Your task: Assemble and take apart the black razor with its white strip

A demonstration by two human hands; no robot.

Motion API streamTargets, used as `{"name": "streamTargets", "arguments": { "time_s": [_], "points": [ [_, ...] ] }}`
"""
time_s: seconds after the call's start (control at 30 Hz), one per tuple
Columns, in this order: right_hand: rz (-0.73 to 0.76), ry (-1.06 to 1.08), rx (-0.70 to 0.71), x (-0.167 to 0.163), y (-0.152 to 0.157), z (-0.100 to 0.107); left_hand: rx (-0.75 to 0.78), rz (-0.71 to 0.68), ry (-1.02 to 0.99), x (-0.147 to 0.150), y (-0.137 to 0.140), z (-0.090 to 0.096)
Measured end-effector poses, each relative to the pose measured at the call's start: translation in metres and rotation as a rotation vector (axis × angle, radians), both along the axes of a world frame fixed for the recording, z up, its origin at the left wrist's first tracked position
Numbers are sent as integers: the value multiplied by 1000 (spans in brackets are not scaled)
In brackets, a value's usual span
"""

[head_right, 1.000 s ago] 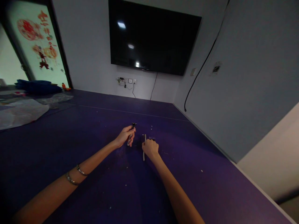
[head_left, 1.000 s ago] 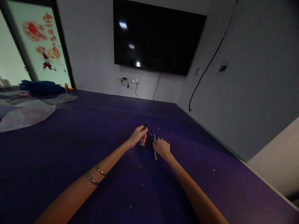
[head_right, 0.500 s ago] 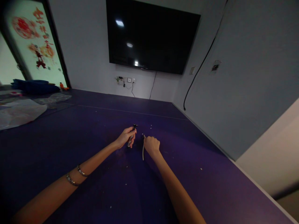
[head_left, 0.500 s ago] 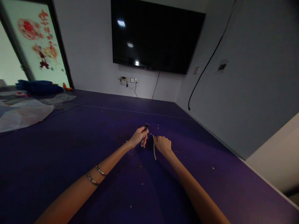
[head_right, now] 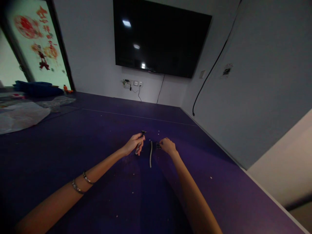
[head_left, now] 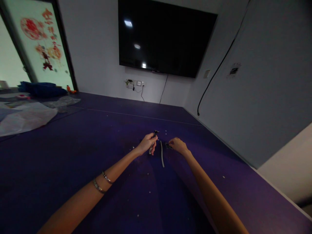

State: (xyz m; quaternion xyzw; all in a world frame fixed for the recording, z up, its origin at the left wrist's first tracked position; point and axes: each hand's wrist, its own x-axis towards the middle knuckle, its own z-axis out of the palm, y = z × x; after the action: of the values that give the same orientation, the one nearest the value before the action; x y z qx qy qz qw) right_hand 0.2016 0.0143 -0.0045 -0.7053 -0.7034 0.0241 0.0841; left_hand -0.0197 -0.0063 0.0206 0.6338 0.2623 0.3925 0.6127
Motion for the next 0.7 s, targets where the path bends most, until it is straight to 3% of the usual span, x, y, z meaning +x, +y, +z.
{"name": "streamTargets", "arguments": {
  "time_s": [0.7],
  "points": [
    [51, 96, 66, 4, 0, 1, 1, -10, 14, 0, -2, -1]
  ]
}}
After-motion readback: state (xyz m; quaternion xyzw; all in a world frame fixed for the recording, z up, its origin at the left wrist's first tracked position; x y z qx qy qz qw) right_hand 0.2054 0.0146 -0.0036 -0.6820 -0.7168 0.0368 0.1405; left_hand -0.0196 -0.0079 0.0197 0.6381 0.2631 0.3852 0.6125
